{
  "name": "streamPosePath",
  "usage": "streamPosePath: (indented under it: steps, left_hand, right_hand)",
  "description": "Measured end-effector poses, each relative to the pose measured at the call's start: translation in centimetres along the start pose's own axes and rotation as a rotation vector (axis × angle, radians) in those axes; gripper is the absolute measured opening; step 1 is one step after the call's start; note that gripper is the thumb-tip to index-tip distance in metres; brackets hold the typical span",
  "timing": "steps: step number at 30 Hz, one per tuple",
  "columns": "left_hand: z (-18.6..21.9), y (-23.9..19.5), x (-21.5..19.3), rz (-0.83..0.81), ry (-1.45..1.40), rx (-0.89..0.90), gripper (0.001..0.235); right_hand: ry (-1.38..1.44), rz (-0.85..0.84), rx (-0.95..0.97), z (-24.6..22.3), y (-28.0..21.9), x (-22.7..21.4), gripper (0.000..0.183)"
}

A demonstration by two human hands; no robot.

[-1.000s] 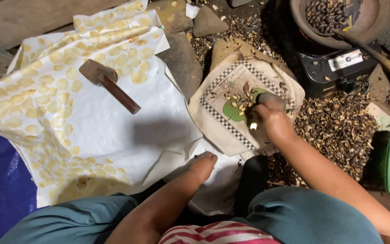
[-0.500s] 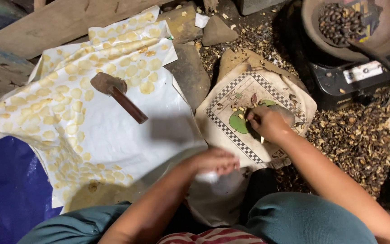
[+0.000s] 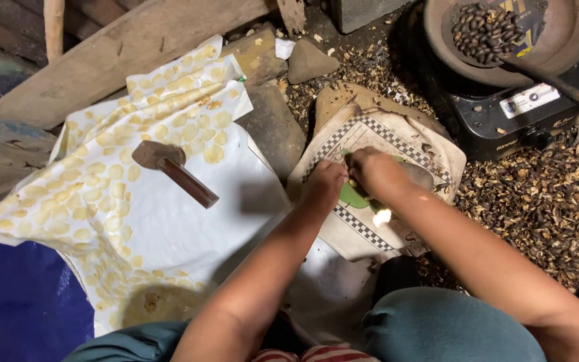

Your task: The person uses a hammer to crack open cocoa pods on a white sheet, then uses a stone to crush the beans on a sack. They also stir beans in a pan over a heat source using a slotted spoon.

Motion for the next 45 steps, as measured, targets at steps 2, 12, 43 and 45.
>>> streamPosePath:
  steps: [2, 12, 43, 45]
  left_hand:
    - [-0.2, -0.5, -0.9, -0.025, -0.399, -0.208, 0.012]
    - [4.1, -4.5, -7.5, -0.177, -1.647, -0.682, 0.043]
    - [5.2, -4.7, -7.8, -0.115, -2.256, -0.923, 0.020]
    - [4.4, -2.2, -15.1, -0.140, -2.317, -0.692, 0.021]
  right_hand:
    - [-0.181, -0.087, -0.069, 0.9, 1.8, 2.8, 0.026]
    - [-0.057, -0.274, 0.202, -0.3, -4.5, -2.1, 0.037]
    - [-0.318, -0.097, 0.090, -12.0, -8.3, -12.5, 0.059]
    - [-0.376, 0.103, 0.124, -14.1, -9.9, -17.0, 0.069]
Point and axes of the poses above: each hand's wrist, its own y-axis towards the middle knuckle, its own x-axis out of the palm, z = x × y, the point moved 3 cm from there along y, towards the middle knuckle, and after that the axes turned 1 degree about x, right-handed, at the moved point
